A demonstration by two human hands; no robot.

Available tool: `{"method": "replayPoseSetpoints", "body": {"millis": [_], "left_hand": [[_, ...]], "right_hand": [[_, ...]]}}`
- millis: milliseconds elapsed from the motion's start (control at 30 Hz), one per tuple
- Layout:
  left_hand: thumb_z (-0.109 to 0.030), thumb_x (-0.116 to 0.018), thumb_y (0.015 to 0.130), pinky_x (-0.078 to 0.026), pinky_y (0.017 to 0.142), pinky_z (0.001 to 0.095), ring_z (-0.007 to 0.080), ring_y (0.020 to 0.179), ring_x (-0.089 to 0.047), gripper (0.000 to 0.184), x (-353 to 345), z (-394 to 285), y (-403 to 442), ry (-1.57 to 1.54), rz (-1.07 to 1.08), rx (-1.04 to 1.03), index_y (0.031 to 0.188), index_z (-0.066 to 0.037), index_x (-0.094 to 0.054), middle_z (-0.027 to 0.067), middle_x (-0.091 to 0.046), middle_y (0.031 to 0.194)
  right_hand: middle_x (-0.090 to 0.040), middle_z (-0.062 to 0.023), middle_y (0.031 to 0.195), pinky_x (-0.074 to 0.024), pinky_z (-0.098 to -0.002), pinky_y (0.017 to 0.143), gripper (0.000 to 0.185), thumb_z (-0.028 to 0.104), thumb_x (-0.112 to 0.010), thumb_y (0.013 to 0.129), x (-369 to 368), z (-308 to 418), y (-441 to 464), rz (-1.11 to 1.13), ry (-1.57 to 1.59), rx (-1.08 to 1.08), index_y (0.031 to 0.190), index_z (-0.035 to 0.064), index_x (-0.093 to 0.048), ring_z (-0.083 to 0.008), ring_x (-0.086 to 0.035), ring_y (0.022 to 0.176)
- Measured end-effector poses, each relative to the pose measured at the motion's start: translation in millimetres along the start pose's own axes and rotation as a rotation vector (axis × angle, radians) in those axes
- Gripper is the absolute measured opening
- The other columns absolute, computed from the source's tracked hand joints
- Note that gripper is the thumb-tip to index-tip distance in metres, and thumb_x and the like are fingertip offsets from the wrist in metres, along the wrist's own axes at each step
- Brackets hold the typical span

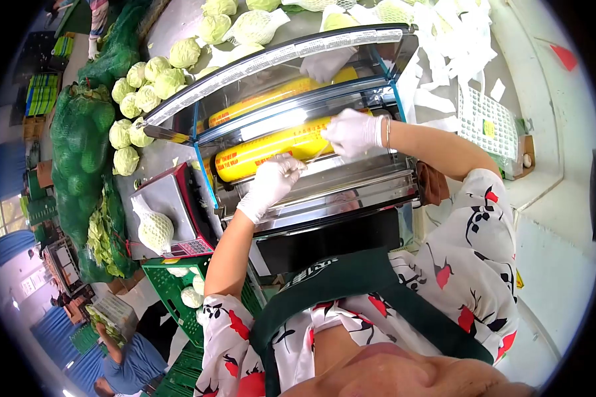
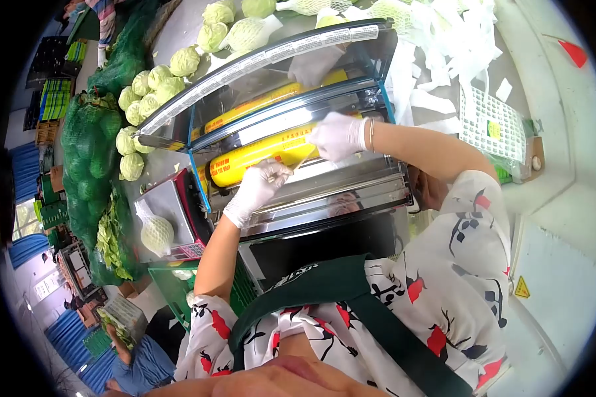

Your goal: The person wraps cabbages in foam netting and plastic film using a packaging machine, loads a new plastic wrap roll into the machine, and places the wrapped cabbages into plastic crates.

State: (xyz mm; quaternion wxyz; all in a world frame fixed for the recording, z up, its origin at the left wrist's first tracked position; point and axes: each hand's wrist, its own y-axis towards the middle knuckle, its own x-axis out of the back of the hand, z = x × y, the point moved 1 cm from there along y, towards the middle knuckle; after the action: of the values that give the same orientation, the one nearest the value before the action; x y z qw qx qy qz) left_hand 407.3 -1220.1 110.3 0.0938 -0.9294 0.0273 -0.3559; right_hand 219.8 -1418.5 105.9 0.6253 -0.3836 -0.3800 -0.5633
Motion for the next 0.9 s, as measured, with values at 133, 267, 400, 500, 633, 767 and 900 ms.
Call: {"method": "replayPoseSetpoints", "body": {"millis": [133, 267, 400, 500, 633, 767, 900], "left_hand": [[-0.020, -0.078, 0.082, -0.047, 0.101, 0.0435, 0.0363, 0.114, -0.058, 0.054, 22.7, -9.2, 12.6, 0.246, -0.183, -0.060, 0.132, -0.011, -0.059, 0.0179, -0.062, 0.117], [-0.034, -0.083, 0.075, -0.040, 0.109, 0.0456, 0.0357, 0.126, -0.053, 0.081, 13.1, -1.1, 54.1, 0.497, -0.059, -0.081, 0.142, -0.004, -0.048, 0.0198, -0.056, 0.136], [-0.042, -0.084, 0.072, -0.039, 0.109, 0.0473, 0.0356, 0.128, -0.052, 0.093, 1.2, 3.9, 80.2, 0.462, 0.242, 0.107, 0.146, -0.004, -0.043, 0.0208, -0.054, 0.139], [-0.045, -0.085, 0.071, -0.039, 0.107, 0.0476, 0.0348, 0.126, -0.052, 0.095, -4.0, 4.0, 70.9, 0.538, 0.170, 0.059, 0.145, -0.004, -0.042, 0.0199, -0.055, 0.136], [-0.045, -0.089, 0.064, -0.037, 0.107, 0.0479, 0.0311, 0.127, -0.051, 0.102, -11.5, 8.0, 56.4, 0.597, 0.038, -0.013, 0.147, -0.009, -0.042, 0.0144, -0.054, 0.136], [-0.040, -0.090, 0.064, -0.036, 0.107, 0.0503, 0.0324, 0.126, -0.050, 0.096, -8.2, 8.3, 55.3, 0.583, 0.038, 0.000, 0.143, -0.010, -0.045, 0.0137, -0.054, 0.133], [-0.043, -0.089, 0.065, -0.035, 0.107, 0.0506, 0.0324, 0.125, -0.050, 0.093, -10.9, 14.7, 57.1, 0.618, 0.049, 0.009, 0.141, -0.010, -0.046, 0.0147, -0.054, 0.130]], "right_hand": [[-0.067, -0.0155, 0.079, -0.0550, -0.0437, 0.067, 0.015, 0.016, -0.060, 0.083, -7.7, 27.6, -20.4, 0.011, 0.027, -0.066, 0.085, 0.0016, -0.064, -0.0319, -0.068, 0.076], [-0.065, -0.0129, 0.084, -0.0552, -0.0402, 0.072, 0.012, 0.015, -0.062, 0.082, -8.7, 40.5, -27.8, -0.015, -0.103, -0.045, 0.087, 0.0039, -0.065, -0.0296, -0.065, 0.083], [-0.062, -0.0104, 0.090, -0.0532, -0.0372, 0.081, 0.013, 0.011, -0.061, 0.080, -6.1, 27.5, -34.3, 0.001, -0.171, -0.066, 0.092, 0.0058, -0.064, -0.0282, -0.061, 0.090], [-0.061, -0.0081, 0.094, -0.0528, -0.0358, 0.085, 0.016, 0.011, -0.060, 0.081, -3.5, 14.0, -37.4, 0.033, -0.190, -0.026, 0.097, 0.0064, -0.063, -0.0258, -0.060, 0.097], [-0.063, -0.0065, 0.101, -0.0479, -0.0385, 0.100, 0.016, 0.015, -0.060, 0.082, 5.5, 9.8, -35.6, 0.046, -0.302, 0.102, 0.097, 0.0076, -0.064, -0.0233, -0.060, 0.105], [-0.067, -0.0067, 0.097, -0.0383, -0.0445, 0.113, 0.012, 0.017, -0.060, 0.085, 17.6, 13.6, -27.2, -0.039, -0.441, 0.232, 0.090, 0.0086, -0.066, -0.0251, -0.063, 0.103], [-0.068, -0.0088, 0.079, -0.0517, -0.0387, 0.090, 0.014, 0.019, -0.059, 0.089, -0.7, -3.9, -30.8, 0.109, -0.268, 0.169, 0.083, 0.0084, -0.065, -0.0266, -0.068, 0.082]]}}
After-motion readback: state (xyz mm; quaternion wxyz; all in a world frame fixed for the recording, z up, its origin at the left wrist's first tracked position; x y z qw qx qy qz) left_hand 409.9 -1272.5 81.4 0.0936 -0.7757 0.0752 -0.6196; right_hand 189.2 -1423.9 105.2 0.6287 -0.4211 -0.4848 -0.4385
